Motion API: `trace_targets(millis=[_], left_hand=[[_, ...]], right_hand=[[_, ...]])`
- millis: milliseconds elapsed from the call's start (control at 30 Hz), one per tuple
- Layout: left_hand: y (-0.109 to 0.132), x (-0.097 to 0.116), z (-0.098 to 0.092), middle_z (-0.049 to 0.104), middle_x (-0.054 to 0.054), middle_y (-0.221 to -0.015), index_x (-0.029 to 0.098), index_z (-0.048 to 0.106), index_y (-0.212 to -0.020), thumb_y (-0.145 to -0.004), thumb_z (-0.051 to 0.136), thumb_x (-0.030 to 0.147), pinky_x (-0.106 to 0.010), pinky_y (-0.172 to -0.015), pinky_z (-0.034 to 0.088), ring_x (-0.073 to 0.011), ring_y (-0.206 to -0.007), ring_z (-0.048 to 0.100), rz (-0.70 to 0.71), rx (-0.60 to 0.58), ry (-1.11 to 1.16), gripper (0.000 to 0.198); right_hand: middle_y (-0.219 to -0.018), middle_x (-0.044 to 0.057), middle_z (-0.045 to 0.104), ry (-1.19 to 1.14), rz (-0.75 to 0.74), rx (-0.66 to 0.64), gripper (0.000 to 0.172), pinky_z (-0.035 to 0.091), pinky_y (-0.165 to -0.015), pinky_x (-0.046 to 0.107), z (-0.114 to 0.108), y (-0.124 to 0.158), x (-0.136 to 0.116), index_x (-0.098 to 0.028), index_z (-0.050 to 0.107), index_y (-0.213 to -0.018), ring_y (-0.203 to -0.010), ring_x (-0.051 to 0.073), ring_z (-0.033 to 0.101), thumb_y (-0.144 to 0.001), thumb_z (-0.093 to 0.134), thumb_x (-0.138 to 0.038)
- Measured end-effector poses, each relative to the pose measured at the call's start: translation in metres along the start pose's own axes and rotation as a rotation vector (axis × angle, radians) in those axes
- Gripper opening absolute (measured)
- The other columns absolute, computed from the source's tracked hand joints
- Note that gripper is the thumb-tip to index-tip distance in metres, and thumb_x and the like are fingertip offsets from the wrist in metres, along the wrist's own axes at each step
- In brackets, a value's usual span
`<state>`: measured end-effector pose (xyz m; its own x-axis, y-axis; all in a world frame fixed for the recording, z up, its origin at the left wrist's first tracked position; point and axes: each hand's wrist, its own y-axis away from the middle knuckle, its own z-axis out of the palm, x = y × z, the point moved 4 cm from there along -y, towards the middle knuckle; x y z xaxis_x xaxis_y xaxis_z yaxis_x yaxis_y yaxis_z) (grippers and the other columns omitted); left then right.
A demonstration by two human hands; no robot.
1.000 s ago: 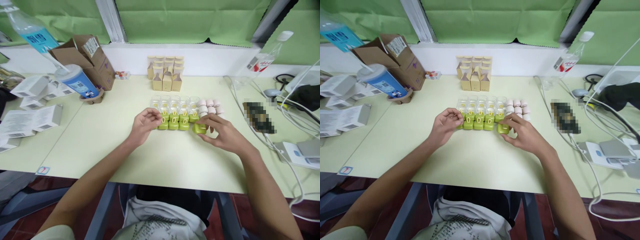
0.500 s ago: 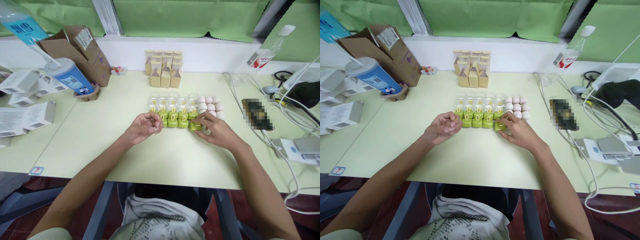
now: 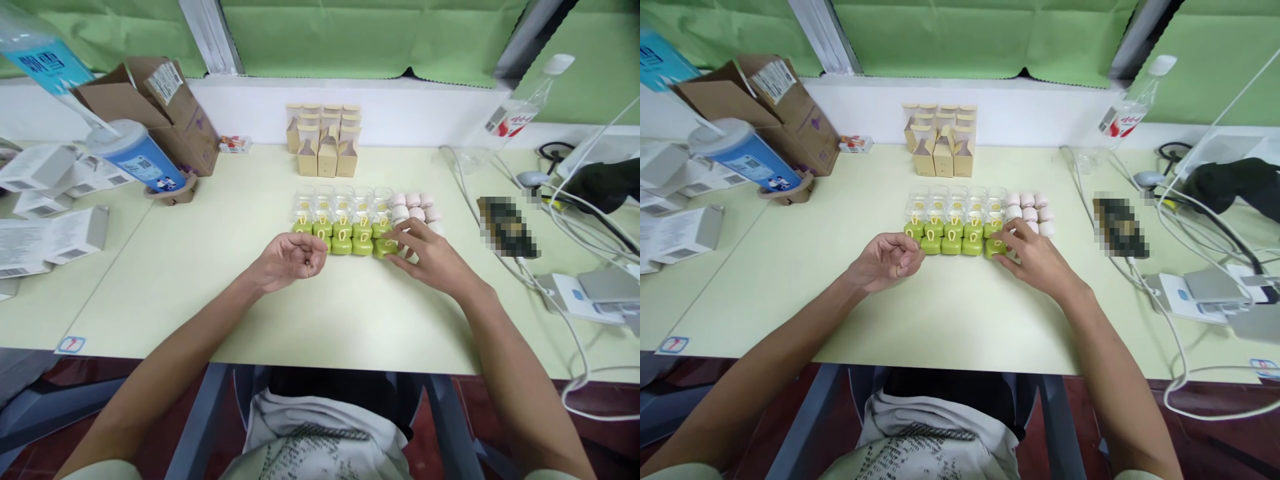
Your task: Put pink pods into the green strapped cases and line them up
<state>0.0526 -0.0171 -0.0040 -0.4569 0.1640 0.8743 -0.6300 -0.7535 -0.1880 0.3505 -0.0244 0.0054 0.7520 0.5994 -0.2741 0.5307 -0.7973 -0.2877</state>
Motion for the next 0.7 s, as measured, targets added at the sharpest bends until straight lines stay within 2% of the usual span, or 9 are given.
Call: trace_targets(millis=[100,167,233,267,333,533,700], left_hand=[[-0.001,-0.001,0.000,0.067,-0.001,-0.074,0.025,0.087,-0.105,-0.070,0.101,0.029,-0.024,-0.056,0.045,-0.0077,-0.057,0.053,0.009,0.006,0.004,0.038],[-0.003,-0.002,-0.001,0.068,-0.003,-0.076,0.027,0.088,-0.101,-0.072,0.099,0.029,-0.024,-0.057,0.047,-0.0088,-0.058,0.056,0.017,0.002,0.012,0.031],[-0.005,-0.002,-0.001,0.068,-0.005,-0.077,0.026,0.087,-0.085,-0.073,0.096,0.030,-0.027,-0.056,0.049,-0.0110,-0.060,0.059,0.006,0.001,0.019,0.016],[-0.005,-0.002,-0.001,0.067,-0.005,-0.076,0.024,0.084,-0.076,-0.073,0.096,0.032,-0.028,-0.055,0.050,-0.0121,-0.060,0.060,-0.003,0.005,0.023,0.015],[-0.006,-0.002,-0.002,0.066,-0.006,-0.073,0.021,0.077,-0.063,-0.071,0.096,0.037,-0.029,-0.053,0.050,-0.0137,-0.059,0.061,-0.017,0.018,0.027,0.026],[-0.003,-0.007,-0.001,0.068,-0.003,-0.067,0.021,0.082,-0.072,-0.077,0.097,0.036,-0.025,-0.048,0.050,-0.0100,-0.049,0.058,-0.015,-0.017,-0.011,0.022],[-0.001,-0.015,0.001,0.066,-0.002,-0.056,0.018,0.077,-0.064,-0.071,0.103,0.035,-0.024,-0.042,0.051,-0.0124,-0.045,0.061,-0.071,-0.063,0.008,0.031]], right_hand=[[-0.131,0.016,0.066,0.011,0.004,0.000,0.035,0.065,-0.080,0.045,0.000,0.001,0.001,-0.021,0.070,-0.137,-0.079,0.022,0.072,-0.107,0.061,-0.036],[-0.131,0.017,0.065,0.016,0.003,0.001,0.035,0.065,-0.080,0.045,0.000,0.001,0.001,-0.020,0.070,-0.137,-0.079,0.022,0.072,-0.108,0.060,-0.036],[-0.131,0.017,0.066,0.015,0.006,0.000,0.036,0.065,-0.080,0.045,0.000,0.002,0.002,-0.020,0.070,-0.139,-0.079,0.022,0.072,-0.108,0.058,-0.036],[-0.131,0.017,0.066,0.013,0.010,0.000,0.036,0.065,-0.080,0.046,0.000,0.002,0.002,-0.020,0.069,-0.139,-0.079,0.023,0.072,-0.108,0.058,-0.036],[-0.131,0.017,0.066,0.005,0.017,0.002,0.037,0.065,-0.080,0.046,0.000,0.002,0.002,-0.022,0.069,-0.140,-0.079,0.023,0.072,-0.109,0.057,-0.037],[-0.129,0.016,0.066,-0.064,0.015,0.024,0.036,0.065,-0.080,0.046,0.002,0.001,0.001,-0.023,0.070,-0.138,-0.078,0.022,0.072,-0.109,0.058,-0.040],[-0.128,0.016,0.068,-0.074,0.011,0.014,0.039,0.065,-0.081,0.046,0.001,0.001,0.003,-0.023,0.070,-0.142,-0.082,0.023,0.073,-0.110,0.057,-0.041]])
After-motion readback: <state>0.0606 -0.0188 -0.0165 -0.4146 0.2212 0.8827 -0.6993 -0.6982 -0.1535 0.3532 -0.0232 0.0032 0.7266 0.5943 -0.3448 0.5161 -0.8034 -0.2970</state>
